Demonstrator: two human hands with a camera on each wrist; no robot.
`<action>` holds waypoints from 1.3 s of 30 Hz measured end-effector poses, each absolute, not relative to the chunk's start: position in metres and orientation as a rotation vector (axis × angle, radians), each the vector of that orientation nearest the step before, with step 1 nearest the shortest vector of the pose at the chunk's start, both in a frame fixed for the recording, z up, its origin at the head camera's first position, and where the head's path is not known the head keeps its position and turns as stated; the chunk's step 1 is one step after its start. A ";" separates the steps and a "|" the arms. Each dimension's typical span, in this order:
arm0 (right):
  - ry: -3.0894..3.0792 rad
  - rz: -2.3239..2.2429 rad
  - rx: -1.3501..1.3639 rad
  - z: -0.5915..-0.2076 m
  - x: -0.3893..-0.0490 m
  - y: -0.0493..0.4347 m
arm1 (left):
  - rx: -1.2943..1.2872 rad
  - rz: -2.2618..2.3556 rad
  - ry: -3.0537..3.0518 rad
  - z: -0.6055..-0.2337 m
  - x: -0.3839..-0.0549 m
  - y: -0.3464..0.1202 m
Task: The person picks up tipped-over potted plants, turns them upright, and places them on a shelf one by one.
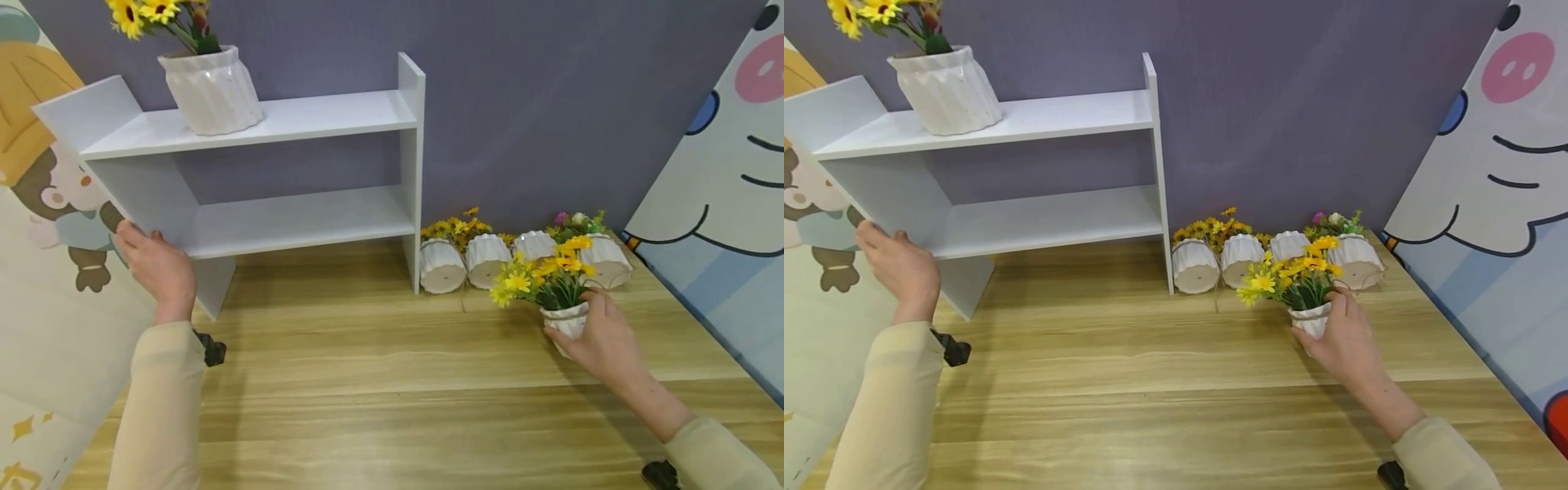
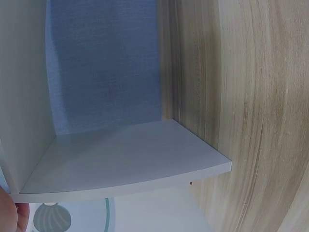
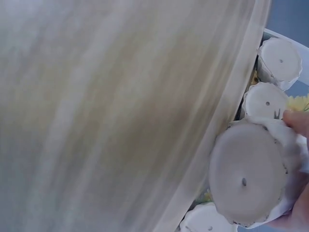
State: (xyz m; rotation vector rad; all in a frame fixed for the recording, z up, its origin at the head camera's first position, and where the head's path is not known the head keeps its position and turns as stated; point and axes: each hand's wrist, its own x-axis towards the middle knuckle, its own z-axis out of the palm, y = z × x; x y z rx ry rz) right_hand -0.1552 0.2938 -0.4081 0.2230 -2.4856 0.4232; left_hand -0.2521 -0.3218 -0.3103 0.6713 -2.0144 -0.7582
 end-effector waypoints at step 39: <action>-2.671 0.685 0.221 -0.411 -0.140 0.318 | 0.672 -0.781 -2.017 -0.309 -0.252 -0.325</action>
